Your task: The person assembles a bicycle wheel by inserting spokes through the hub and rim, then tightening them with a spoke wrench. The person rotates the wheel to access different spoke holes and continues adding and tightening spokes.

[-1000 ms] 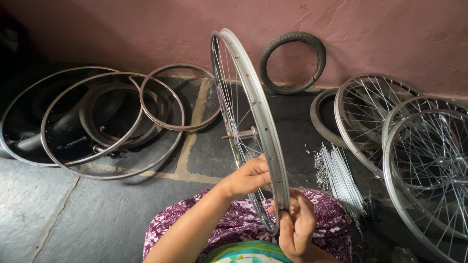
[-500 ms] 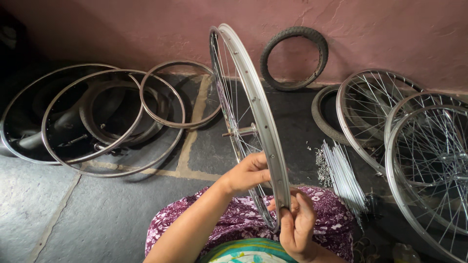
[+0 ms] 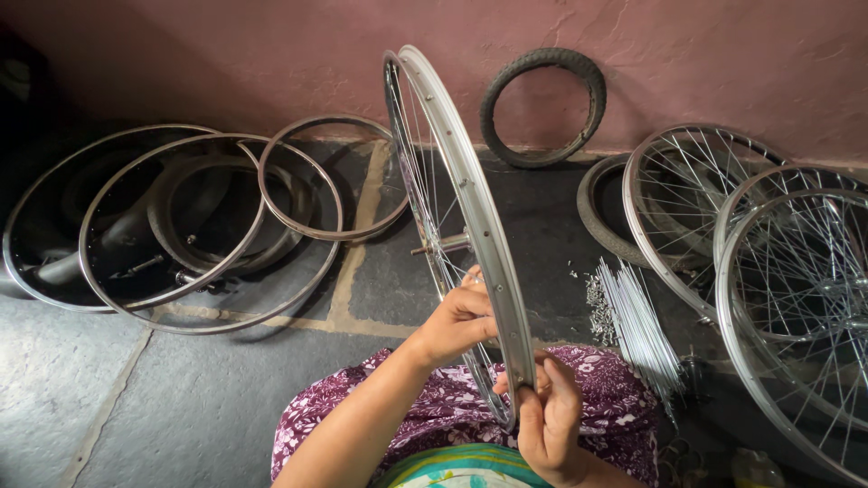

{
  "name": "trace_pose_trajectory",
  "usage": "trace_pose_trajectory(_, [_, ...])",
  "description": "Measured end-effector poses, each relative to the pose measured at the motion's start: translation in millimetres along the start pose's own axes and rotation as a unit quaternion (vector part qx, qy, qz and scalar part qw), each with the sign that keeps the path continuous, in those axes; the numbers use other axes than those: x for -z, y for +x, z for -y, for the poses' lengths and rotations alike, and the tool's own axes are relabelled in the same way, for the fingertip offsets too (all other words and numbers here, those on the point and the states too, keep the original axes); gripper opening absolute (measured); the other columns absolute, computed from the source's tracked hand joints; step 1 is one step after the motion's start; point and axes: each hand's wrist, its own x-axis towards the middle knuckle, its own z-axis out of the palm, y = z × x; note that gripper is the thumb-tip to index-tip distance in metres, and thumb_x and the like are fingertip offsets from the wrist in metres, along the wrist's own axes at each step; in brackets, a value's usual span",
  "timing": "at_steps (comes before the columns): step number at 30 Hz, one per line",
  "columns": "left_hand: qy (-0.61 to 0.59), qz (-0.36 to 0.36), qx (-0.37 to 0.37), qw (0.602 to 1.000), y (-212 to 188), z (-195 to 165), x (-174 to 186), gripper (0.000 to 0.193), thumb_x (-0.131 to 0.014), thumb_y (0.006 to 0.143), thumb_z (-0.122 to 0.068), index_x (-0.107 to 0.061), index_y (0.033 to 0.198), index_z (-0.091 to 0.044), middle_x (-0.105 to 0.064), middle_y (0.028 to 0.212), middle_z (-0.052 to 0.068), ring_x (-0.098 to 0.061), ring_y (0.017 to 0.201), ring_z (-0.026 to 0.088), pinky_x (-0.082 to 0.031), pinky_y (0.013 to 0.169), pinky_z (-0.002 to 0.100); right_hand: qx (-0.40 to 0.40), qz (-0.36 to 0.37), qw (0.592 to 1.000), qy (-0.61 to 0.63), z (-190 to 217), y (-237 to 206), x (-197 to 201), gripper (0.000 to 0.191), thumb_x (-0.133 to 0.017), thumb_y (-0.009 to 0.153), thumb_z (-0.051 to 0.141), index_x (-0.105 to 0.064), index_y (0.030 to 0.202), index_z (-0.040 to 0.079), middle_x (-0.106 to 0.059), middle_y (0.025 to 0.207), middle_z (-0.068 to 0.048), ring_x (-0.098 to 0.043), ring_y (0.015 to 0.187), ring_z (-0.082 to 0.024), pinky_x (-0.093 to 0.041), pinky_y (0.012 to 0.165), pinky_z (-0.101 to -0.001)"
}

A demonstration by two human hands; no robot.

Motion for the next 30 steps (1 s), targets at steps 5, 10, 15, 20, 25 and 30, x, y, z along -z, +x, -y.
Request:
trace_pose_trajectory(5, [-0.286, -0.052, 0.121, 0.949, -8, 8, -19, 0.016, -0.075, 0.099, -0.016, -0.075, 0.105, -0.001, -0.072, 0.099, 0.002, -0.065, 0.095, 0.014, -0.053, 0.090, 0.034, -0.005, -0.006, 1.000, 0.002, -4, -1, -1, 0.067, -0.033, 0.099, -0.017, -0.022, 0.159, 0.012, -0.050, 0.143, -0.025, -0.071, 0.104, -0.022, -0.064, 0.088, -0.0365])
trace_pose_trajectory(10, [-0.360, -0.036, 0.150, 0.920, -12, 8, -21, 0.019, -0.076, 0.097, -0.013, -0.072, 0.111, -0.001, -0.069, 0.109, 0.001, -0.068, 0.100, 0.013, -0.058, 0.091, 0.031, 0.003, -0.003, 1.000, -0.006, -5, -2, 1, 0.066, -0.034, 0.101, -0.016, -0.022, 0.159, 0.012, -0.054, 0.138, -0.023, -0.071, 0.104, -0.022, -0.065, 0.087, -0.0360])
trace_pose_trajectory(15, [-0.283, -0.029, 0.110, 0.952, -8, 8, -15, 0.017, -0.080, 0.097, -0.013, -0.075, 0.105, 0.001, -0.064, 0.109, 0.001, -0.062, 0.100, 0.012, -0.054, 0.085, 0.028, 0.001, 0.002, 1.000, 0.009, -2, 1, -1, 0.062, -0.035, 0.103, -0.013, -0.023, 0.159, 0.011, -0.052, 0.142, -0.024, -0.072, 0.107, -0.022, -0.065, 0.091, -0.0355])
trace_pose_trajectory(20, [-0.283, -0.021, 0.132, 0.950, -8, 8, -16, 0.018, -0.075, 0.099, -0.016, -0.075, 0.105, 0.001, -0.066, 0.105, 0.001, -0.062, 0.099, 0.012, -0.054, 0.086, 0.028, 0.046, -0.036, 0.995, -0.086, 3, 14, 2, 0.060, -0.046, 0.099, -0.007, -0.033, 0.155, 0.010, -0.042, 0.149, -0.020, -0.062, 0.121, -0.024, -0.059, 0.098, -0.0351])
trace_pose_trajectory(25, [-0.283, 0.003, 0.136, 0.949, -6, 4, -12, 0.020, -0.071, 0.102, -0.020, -0.074, 0.105, 0.000, -0.063, 0.108, -0.002, -0.061, 0.102, 0.010, -0.055, 0.090, 0.027, 0.033, -0.039, 0.997, -0.060, 6, 19, -1, 0.059, -0.046, 0.100, -0.005, -0.033, 0.155, 0.009, -0.041, 0.151, -0.019, -0.059, 0.126, -0.024, -0.061, 0.094, -0.0332])
trace_pose_trajectory(30, [-0.342, 0.016, 0.195, 0.919, -3, 0, -11, 0.026, -0.075, 0.093, -0.021, -0.068, 0.116, -0.009, -0.064, 0.110, 0.001, -0.062, 0.103, 0.010, -0.055, 0.093, 0.028, 0.009, -0.018, 1.000, 0.022, 5, 12, -4, 0.062, -0.041, 0.101, -0.011, -0.027, 0.157, 0.009, -0.043, 0.150, -0.022, -0.064, 0.116, -0.024, -0.061, 0.096, -0.0385])
